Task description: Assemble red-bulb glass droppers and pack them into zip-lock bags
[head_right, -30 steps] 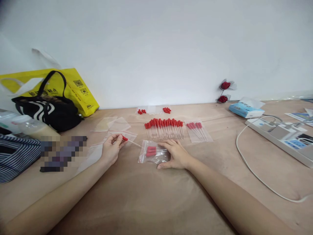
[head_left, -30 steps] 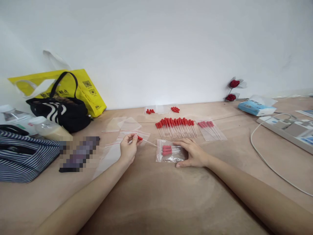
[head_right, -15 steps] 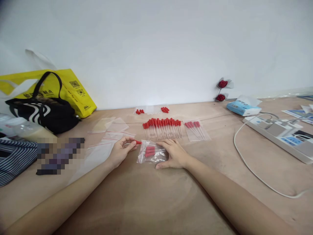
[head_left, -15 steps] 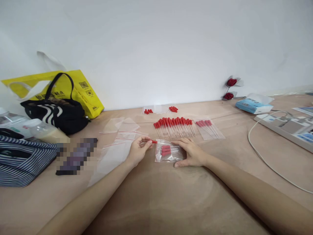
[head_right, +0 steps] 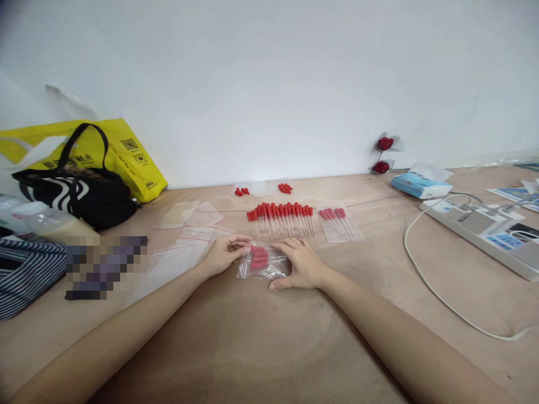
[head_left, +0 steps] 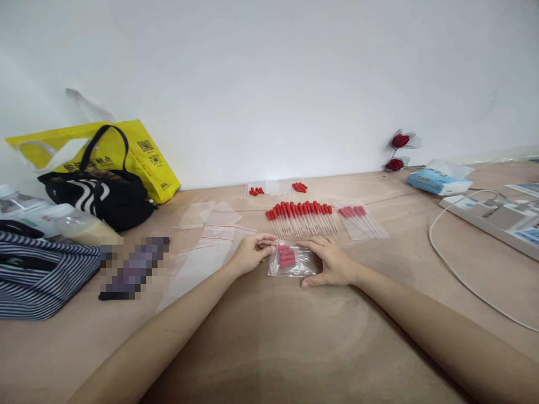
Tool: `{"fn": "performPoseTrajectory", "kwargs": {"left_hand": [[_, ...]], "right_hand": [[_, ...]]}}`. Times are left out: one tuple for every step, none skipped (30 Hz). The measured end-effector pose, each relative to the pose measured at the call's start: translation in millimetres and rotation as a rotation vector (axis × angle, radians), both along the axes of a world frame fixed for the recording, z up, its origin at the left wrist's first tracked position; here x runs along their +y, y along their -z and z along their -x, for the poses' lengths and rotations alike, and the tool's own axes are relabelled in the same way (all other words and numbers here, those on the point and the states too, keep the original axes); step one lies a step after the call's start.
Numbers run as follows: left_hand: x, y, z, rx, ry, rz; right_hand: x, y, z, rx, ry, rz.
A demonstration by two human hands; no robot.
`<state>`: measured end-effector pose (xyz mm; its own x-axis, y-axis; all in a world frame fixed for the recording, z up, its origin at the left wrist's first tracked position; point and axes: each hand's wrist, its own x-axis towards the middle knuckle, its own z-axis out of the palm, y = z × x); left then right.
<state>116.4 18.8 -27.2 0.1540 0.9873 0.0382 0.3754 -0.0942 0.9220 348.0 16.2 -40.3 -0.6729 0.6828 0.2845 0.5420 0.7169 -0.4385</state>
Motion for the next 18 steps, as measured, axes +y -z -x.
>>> {"fn": "performPoseTrajectory", "kwargs": {"left_hand": [[0.1, 0.4, -2.3, 0.031, -0.027, -0.041], [0.0, 0.9, -4.6, 0.059, -0.058, -0.078], [-0.3, 1.4, -6.8, 0.081, -0.088, -0.104], [-0.6, 1.8, -8.6, 0.094, -0.114, -0.117], [-0.6, 1.9, -9.7, 0.103, -0.135, -0.118], [-0.1, 1.5, -10.1, 0.113, -0.147, -0.113], [1.5, 0.7, -9.5, 0.121, -0.149, -0.1], [4.3, -0.6, -8.0, 0.127, -0.143, -0.077], [8.8, -2.2, -5.7, 0.13, -0.136, -0.049], [15.0, -3.9, -3.0, 0.133, -0.132, -0.018], [22.9, -5.4, -0.1, 0.135, -0.137, 0.012], [32.3, -6.5, 2.4, 0.141, -0.155, 0.037], [43.0, -7.1, 4.3, 0.149, -0.181, 0.059], [54.3, -7.0, 5.4, 0.16, -0.215, 0.076], [65.8, -6.4, 5.6, 0.174, -0.253, 0.093], [77.0, -5.3, 4.9, 0.188, -0.288, 0.113], [87.4, -3.7, 3.6, 0.199, -0.315, 0.139], [96.6, -1.9, 2.0, 0.206, -0.334, 0.17]], "right_hand": [[-0.2, -0.6, 0.0, -0.002, 0.0, 0.003], [-0.5, -1.2, 0.0, -0.004, -0.001, 0.006], [-0.8, -1.8, 0.0, -0.006, 0.0, 0.009], [-1.0, -2.2, 0.0, -0.008, 0.0, 0.012], [-1.2, -2.6, 0.0, -0.008, 0.001, 0.013], [-1.3, -2.7, 0.0, -0.008, 0.001, 0.012], [-1.4, -2.8, 0.0, -0.006, 0.001, 0.01], [-1.4, -2.7, 0.0, -0.005, 0.002, 0.009], [-1.4, -2.6, 0.0, -0.003, 0.002, 0.008], [-1.4, -2.5, 0.1, -0.003, 0.003, 0.007], [-1.4, -2.4, 0.1, -0.004, 0.004, 0.008], [-1.3, -2.4, 0.0, -0.006, 0.004, 0.009], [-1.3, -2.4, 0.0, -0.007, 0.004, 0.009], [-1.3, -2.3, 0.0, -0.009, 0.003, 0.009], [-1.3, -2.3, -0.1, -0.01, 0.002, 0.007], [-1.4, -2.2, -0.2, -0.009, 0.001, 0.006], [-1.4, -2.1, -0.2, -0.008, 0.0, 0.004], [-1.5, -2.1, -0.3, -0.007, -0.001, 0.003]]}}
